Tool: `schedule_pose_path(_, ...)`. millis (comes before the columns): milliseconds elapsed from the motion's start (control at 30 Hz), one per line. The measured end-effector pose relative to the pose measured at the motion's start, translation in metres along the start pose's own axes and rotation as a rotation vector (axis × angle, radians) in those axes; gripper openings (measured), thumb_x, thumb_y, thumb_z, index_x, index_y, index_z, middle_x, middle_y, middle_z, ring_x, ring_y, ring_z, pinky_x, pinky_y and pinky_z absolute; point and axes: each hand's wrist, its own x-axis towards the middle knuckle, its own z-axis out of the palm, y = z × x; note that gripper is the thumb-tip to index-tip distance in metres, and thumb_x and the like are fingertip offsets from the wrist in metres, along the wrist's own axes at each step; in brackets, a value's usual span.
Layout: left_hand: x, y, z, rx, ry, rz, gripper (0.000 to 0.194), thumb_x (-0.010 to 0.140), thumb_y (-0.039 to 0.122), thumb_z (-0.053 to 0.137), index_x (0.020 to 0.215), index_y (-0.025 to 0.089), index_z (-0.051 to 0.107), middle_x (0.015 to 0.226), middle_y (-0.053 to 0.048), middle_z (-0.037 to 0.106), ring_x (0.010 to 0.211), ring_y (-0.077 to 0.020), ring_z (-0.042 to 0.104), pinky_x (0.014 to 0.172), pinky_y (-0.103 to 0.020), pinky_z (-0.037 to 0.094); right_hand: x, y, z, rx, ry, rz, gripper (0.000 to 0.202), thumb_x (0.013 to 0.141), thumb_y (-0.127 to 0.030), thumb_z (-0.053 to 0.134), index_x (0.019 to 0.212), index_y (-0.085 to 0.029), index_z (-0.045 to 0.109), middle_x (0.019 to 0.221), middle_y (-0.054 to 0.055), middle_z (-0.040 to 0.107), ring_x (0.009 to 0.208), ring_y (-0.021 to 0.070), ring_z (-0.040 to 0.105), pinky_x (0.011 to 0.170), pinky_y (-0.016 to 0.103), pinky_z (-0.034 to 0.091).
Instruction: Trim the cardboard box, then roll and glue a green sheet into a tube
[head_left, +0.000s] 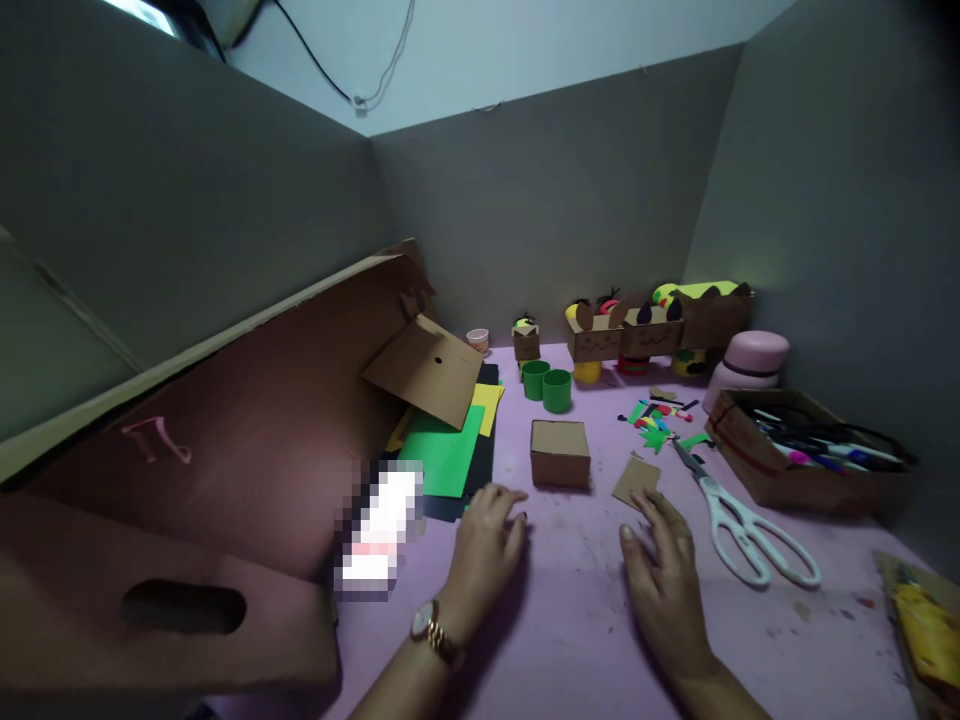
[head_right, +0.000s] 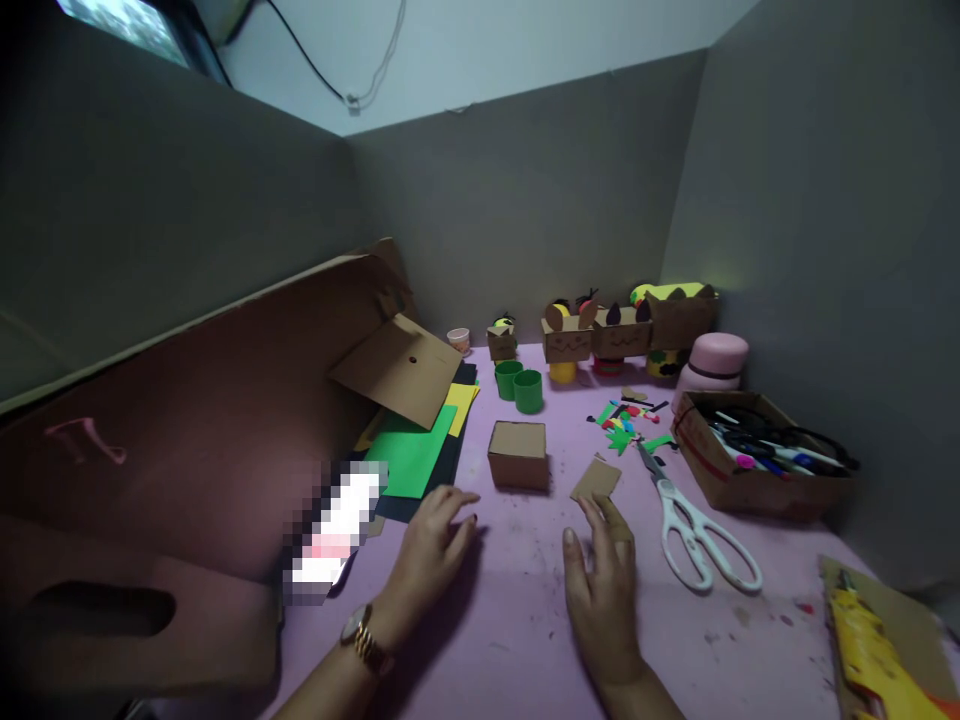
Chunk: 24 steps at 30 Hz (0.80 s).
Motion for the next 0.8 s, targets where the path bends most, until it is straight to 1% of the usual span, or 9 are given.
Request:
schedule_pose_path(133, 0.041, -0.018, 0.004, 0.0, 0.175, -0.143, 0.031, 0.082, 0.017, 0.057, 0.113, 0.021, 0.059, 0.11, -0.008, 0.058, 0.106, -0.0228, 0.055, 0.094, -0.04, 0.044, -0.001, 0.001, 0.002, 0.027, 0.023, -0.001, 0.036, 0.092, -0.033, 0.044, 0.124, -0.018, 0.051, 0.13, 0.017, 0.046, 0.125, 0.0299, 0.042, 0.102, 0.056, 0.037)
schedule_pose_path(200, 0.063, -0.032, 0.005, -0.001, 0.288, -0.27, 0.033, 0.082, 0.021, 0.061, 0.115, 0.02, 0.058, 0.113, -0.008, 0.058, 0.102, -0.0231, 0.057, 0.089, -0.041, 0.048, -0.003, 0.002, 0.003, 0.048, 0.008, 0.012, 0.035, 0.092, -0.033, 0.043, 0.124, -0.02, 0.05, 0.13, 0.016, 0.046, 0.125, 0.0301, 0.042, 0.1, 0.056, 0.039)
schedule_pose_path(300, 0.093, -0.053, 0.004, 0.014, 0.482, -0.483, 0.035, 0.087, 0.031, 0.058, 0.119, 0.019, 0.054, 0.122, -0.009, 0.057, 0.103, -0.0251, 0.059, 0.084, -0.048, 0.05, -0.004, 0.004, 0.006, 0.069, -0.036, 0.026, 0.035, 0.093, -0.032, 0.042, 0.125, -0.021, 0.049, 0.13, 0.016, 0.047, 0.124, 0.0304, 0.042, 0.099, 0.058, 0.039)
schedule_pose_path(400, 0.111, -0.068, 0.005, 0.043, 0.562, -0.608, 0.035, 0.087, 0.033, 0.058, 0.119, 0.019, 0.054, 0.123, -0.009, 0.058, 0.102, -0.0249, 0.06, 0.084, -0.048, 0.051, -0.004, 0.005, 0.008, 0.085, -0.054, 0.031, 0.035, 0.093, -0.032, 0.042, 0.125, -0.022, 0.048, 0.128, 0.015, 0.049, 0.122, 0.0305, 0.044, 0.099, 0.06, 0.038)
schedule_pose_path(500, 0.11, -0.073, 0.009, 0.082, 0.538, -0.629, 0.034, 0.088, 0.032, 0.058, 0.118, 0.019, 0.055, 0.121, -0.009, 0.059, 0.099, -0.0239, 0.061, 0.081, -0.046, 0.053, -0.002, 0.004, 0.009, 0.09, -0.061, 0.026, 0.033, 0.092, -0.03, 0.042, 0.124, -0.022, 0.05, 0.127, 0.015, 0.05, 0.121, 0.0305, 0.045, 0.1, 0.061, 0.036)
schedule_pose_path(567, 0.1, -0.07, 0.01, 0.128, 0.479, -0.586, 0.034, 0.088, 0.033, 0.057, 0.119, 0.019, 0.055, 0.121, -0.009, 0.059, 0.099, -0.0237, 0.061, 0.081, -0.045, 0.052, -0.001, 0.004, 0.009, 0.093, -0.075, 0.028, 0.032, 0.092, -0.029, 0.042, 0.123, -0.021, 0.05, 0.126, 0.015, 0.051, 0.121, 0.0302, 0.045, 0.102, 0.061, 0.034)
schedule_pose_path(633, 0.087, -0.064, 0.006, 0.202, 0.387, -0.513, 0.035, 0.088, 0.031, 0.056, 0.12, 0.018, 0.053, 0.122, -0.009, 0.058, 0.104, -0.0248, 0.059, 0.085, -0.047, 0.05, -0.001, 0.003, 0.009, 0.102, -0.092, 0.038, 0.032, 0.093, -0.028, 0.042, 0.123, -0.021, 0.05, 0.125, 0.014, 0.051, 0.121, 0.0299, 0.045, 0.102, 0.06, 0.035)
schedule_pose_path(733, 0.069, -0.057, -0.013, 0.363, 0.226, -0.431, 0.043, 0.084, 0.023, 0.054, 0.126, 0.014, 0.048, 0.129, -0.016, 0.052, 0.124, -0.0298, 0.044, 0.101, -0.047, 0.037, 0.0, 0.001, 0.01, 0.118, -0.112, 0.048, 0.032, 0.093, -0.027, 0.042, 0.123, -0.021, 0.05, 0.124, 0.014, 0.052, 0.12, 0.0292, 0.046, 0.101, 0.058, 0.037)
schedule_pose_path(800, 0.061, -0.057, -0.032, 0.478, 0.143, -0.449, 0.048, 0.082, 0.021, 0.052, 0.129, 0.014, 0.047, 0.137, -0.022, 0.044, 0.128, -0.0377, 0.036, 0.102, -0.056, 0.031, 0.001, 0.0, 0.01, 0.116, -0.114, 0.043, 0.031, 0.093, -0.026, 0.042, 0.122, -0.021, 0.051, 0.124, 0.014, 0.053, 0.119, 0.0289, 0.047, 0.1, 0.057, 0.037)
